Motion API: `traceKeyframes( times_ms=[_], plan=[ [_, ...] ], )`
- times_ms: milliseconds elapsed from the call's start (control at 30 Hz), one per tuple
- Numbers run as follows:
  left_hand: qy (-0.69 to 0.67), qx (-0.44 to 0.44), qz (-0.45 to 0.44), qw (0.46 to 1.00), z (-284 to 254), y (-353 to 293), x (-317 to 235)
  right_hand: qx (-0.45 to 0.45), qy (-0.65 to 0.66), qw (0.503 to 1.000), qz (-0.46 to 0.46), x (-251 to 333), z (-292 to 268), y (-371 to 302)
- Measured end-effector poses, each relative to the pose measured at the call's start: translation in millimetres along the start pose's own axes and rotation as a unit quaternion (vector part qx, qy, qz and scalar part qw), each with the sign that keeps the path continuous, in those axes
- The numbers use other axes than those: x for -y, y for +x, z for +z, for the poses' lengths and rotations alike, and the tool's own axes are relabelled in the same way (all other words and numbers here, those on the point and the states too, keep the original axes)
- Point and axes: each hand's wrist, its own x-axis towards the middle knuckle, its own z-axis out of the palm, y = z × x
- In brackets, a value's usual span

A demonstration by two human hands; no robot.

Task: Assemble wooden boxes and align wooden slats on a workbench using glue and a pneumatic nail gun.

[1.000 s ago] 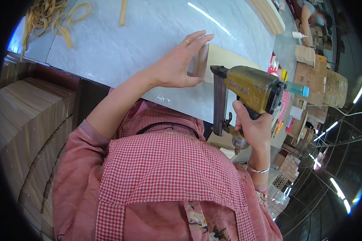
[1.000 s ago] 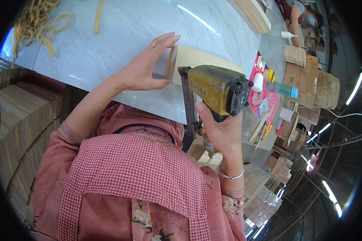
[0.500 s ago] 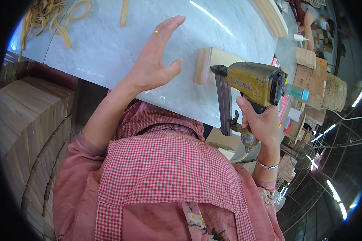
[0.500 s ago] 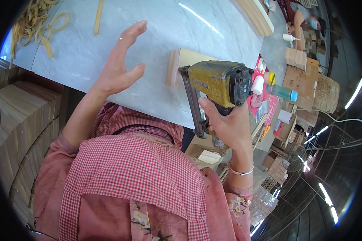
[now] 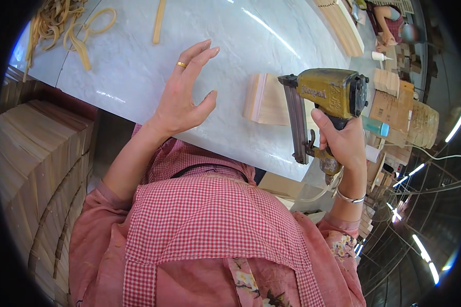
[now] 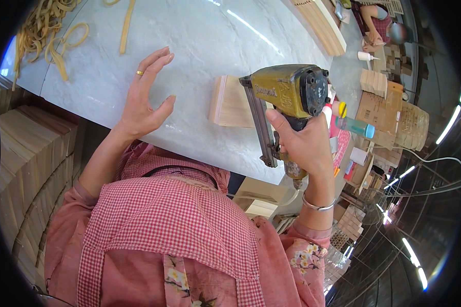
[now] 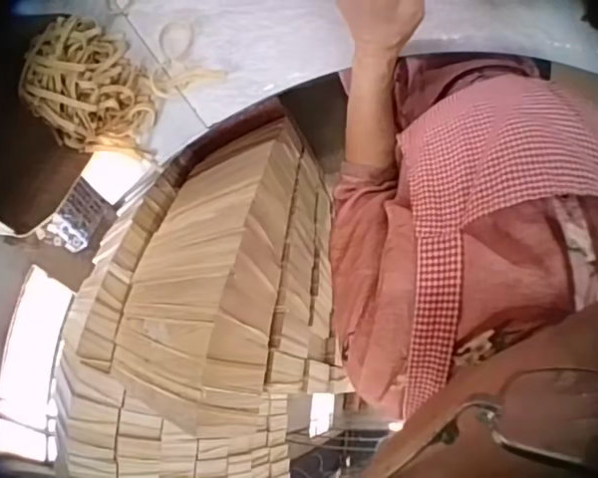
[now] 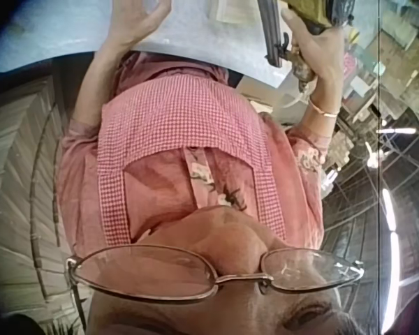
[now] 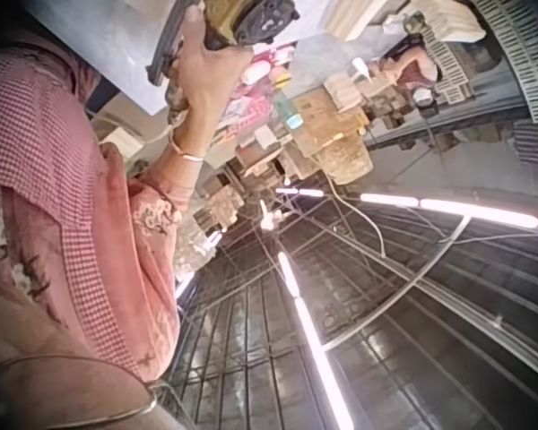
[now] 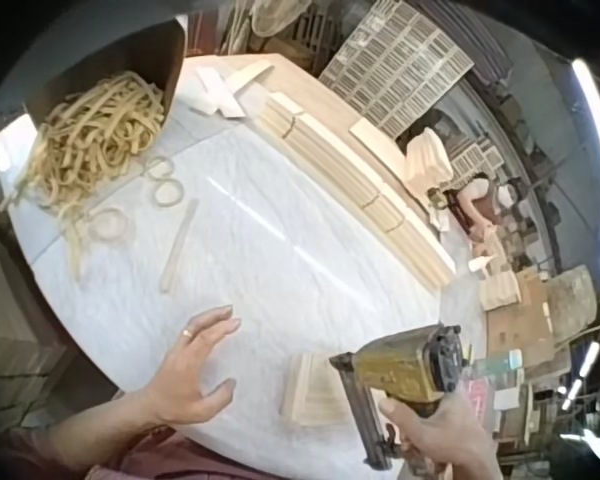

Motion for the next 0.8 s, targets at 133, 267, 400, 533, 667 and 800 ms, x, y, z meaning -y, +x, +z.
traceKeyframes(
  times_ms=[133, 267, 400, 533, 667, 800],
  plan=[
    [0.002, 0.000, 0.001, 1.000, -0.9, 0.3, 0.1, 0.016, -0.036, 0.999, 0.018, 2.6, -1.2, 4.2],
    [0.004, 0.002, 0.005, 1.000, -0.2, 1.5, 0.0, 0.019, -0.025, 0.999, 0.017, -1.1, -2.9, 6.5],
    [0.003, 0.002, 0.007, 1.000, -0.5, 2.3, 0.2, 0.024, -0.018, 0.999, 0.012, -4.6, -5.1, 10.4],
    [0.010, 0.007, 0.008, 1.000, 1.6, 4.9, -4.2, 0.010, -0.007, 1.000, 0.011, -13.0, -12.3, 8.4],
    [0.068, 0.039, 0.028, 0.997, 16.8, 16.6, -21.1, -0.050, 0.010, 0.998, 0.031, -30.0, -31.4, -0.1],
    [0.178, 0.152, 0.118, 0.965, 72.3, 44.2, -55.2, -0.074, 0.036, 0.995, 0.050, -53.4, -50.3, -0.3]
  ],
)
